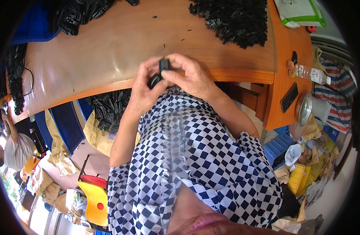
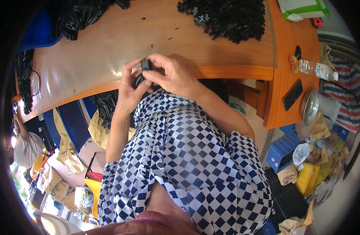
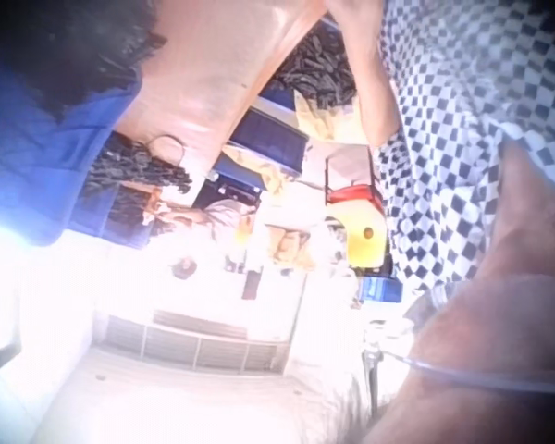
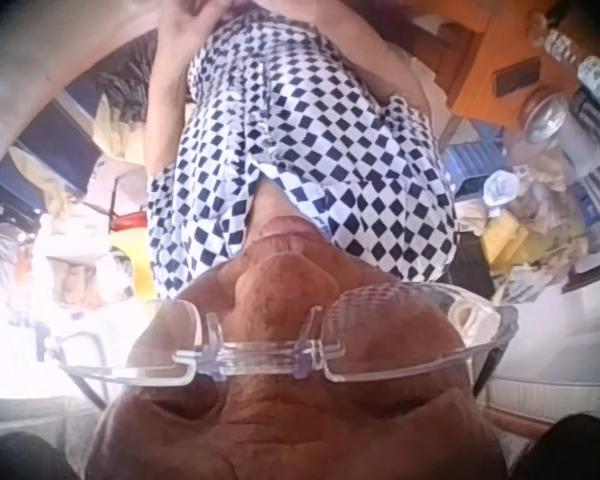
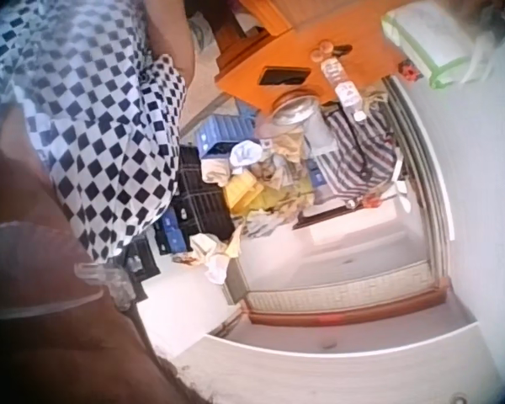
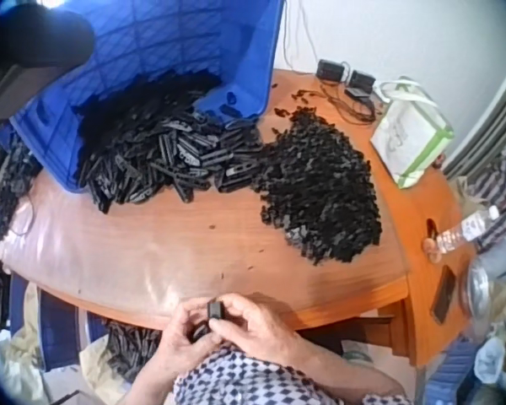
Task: The person repeatedly assembles plastic parts by picking up larger plastic components and inserting small plastic pieces into them by hand.
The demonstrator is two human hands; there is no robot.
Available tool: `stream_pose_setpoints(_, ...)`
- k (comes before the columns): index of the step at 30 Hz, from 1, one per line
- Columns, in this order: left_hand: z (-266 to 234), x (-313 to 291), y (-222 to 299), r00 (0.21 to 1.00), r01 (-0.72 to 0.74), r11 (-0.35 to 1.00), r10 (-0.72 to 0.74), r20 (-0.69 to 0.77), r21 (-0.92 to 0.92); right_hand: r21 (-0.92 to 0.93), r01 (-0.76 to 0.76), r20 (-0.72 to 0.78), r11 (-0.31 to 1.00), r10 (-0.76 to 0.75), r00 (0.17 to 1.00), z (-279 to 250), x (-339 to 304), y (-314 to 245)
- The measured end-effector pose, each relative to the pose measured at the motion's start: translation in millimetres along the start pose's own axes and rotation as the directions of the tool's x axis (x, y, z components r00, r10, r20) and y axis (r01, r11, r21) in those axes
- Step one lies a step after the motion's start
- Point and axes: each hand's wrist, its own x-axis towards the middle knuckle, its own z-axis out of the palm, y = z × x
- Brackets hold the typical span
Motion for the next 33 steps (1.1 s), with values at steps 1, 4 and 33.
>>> stream_pose_setpoints(1,-8.3,-10.1,-3.6,0.999,0.051,0.999,-0.051,0.005,0.018,0.0,0.004,-0.003,1.0,-0.004,1.0,-7.5,-0.3,-1.3)
stream_pose_setpoints(4,-42.3,-44.3,-6.6,0.994,0.081,0.963,-0.061,-0.085,0.257,-0.766,0.147,-0.146,0.625,-0.393,0.908,-44.7,9.7,-4.8)
stream_pose_setpoints(33,-66.0,197.3,78.2,0.801,-0.212,-0.29,0.495,0.336,0.933,-0.954,0.091,-0.157,0.286,-0.735,0.659,-91.6,60.3,-38.2)
